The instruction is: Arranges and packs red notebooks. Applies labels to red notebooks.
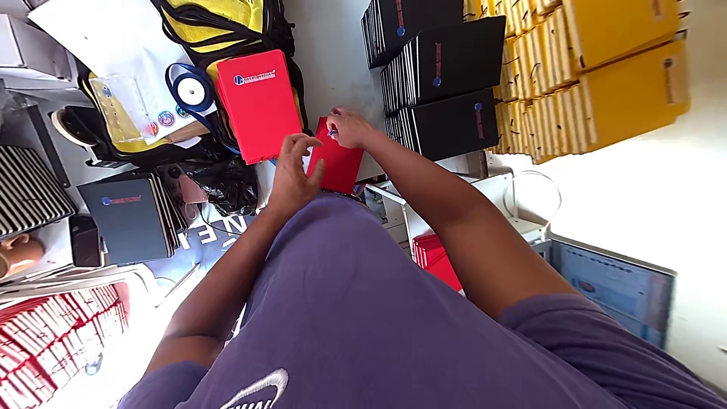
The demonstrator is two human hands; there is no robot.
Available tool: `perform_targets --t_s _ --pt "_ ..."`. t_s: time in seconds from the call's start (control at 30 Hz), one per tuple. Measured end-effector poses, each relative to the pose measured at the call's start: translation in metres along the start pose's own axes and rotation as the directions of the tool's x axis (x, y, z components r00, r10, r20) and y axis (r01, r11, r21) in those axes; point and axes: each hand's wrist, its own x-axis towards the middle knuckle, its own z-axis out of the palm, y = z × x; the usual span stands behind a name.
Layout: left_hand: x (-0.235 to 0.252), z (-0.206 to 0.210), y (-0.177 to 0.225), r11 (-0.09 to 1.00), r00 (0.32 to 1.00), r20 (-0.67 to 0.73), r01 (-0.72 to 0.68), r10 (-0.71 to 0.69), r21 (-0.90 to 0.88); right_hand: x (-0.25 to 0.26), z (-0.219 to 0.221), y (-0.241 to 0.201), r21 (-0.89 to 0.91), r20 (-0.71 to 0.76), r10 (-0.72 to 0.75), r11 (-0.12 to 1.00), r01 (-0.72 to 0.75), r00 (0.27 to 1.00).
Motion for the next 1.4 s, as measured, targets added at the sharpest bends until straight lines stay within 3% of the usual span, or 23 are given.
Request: perform_targets --t_s 0.2,0.33,0.4,0.47,0.53,0.67,0.8,0.93,1.07,1.17,1.3,1.4 --pt "-0.004 0.015 -0.004 0.999 0.976 0.216 -0.034 0.030 0.016 0.001 -0.005 0.000 0.112 0.048 0.104 0.988 -0.109 0.993" --pt "0.002 0.029 -0.031 0.995 0.935 0.345 0.057 -0.084 0.088 -0.012 -0.004 0.004 0.328 -0.110 0.227 0.927 -0.180 0.968" --pt "0.006 0.044 -0.053 0.970 0.910 0.355 0.154 -0.214 0.188 -0.035 -0.001 0.003 0.475 -0.255 0.416 0.840 -0.261 0.873" --pt "0.009 0.061 -0.076 0.936 0.896 0.311 0.241 -0.316 0.258 -0.062 0.013 0.002 0.616 -0.320 0.617 0.712 -0.337 0.719" --pt "0.012 0.075 -0.089 0.905 0.867 0.299 0.317 -0.398 0.285 -0.091 0.038 -0.001 0.730 -0.244 0.745 0.562 -0.388 0.621" --pt "0.022 0.081 -0.076 0.857 0.802 0.334 0.387 -0.495 0.340 -0.126 0.106 -0.023 0.881 0.087 0.724 0.265 -0.392 0.684" --pt "0.026 0.076 -0.082 0.868 0.773 0.408 0.373 -0.486 0.327 -0.147 0.118 -0.040 0.842 0.092 0.712 0.318 -0.436 0.697" --pt "0.040 0.071 -0.085 0.832 0.717 0.438 0.532 -0.542 0.159 -0.156 0.115 -0.050 0.813 0.096 0.750 0.320 -0.486 0.654" --pt "0.038 0.080 -0.074 0.755 0.607 0.588 0.655 -0.534 0.010 -0.164 0.115 -0.059 0.877 0.034 0.806 0.260 -0.405 0.591" --pt "0.034 0.092 -0.077 0.808 0.620 0.610 0.586 -0.495 0.061 -0.192 0.104 -0.059 0.930 0.013 0.805 0.209 -0.303 0.594" --pt "0.032 0.094 -0.083 0.879 0.651 0.655 0.474 -0.384 0.045 -0.291 0.117 -0.050 0.996 0.068 0.762 -0.015 -0.088 0.644" --pt "0.034 0.089 -0.090 0.923 0.693 0.635 0.374 -0.342 0.089 -0.389 0.159 -0.056 0.987 0.096 0.811 -0.150 0.048 0.577"
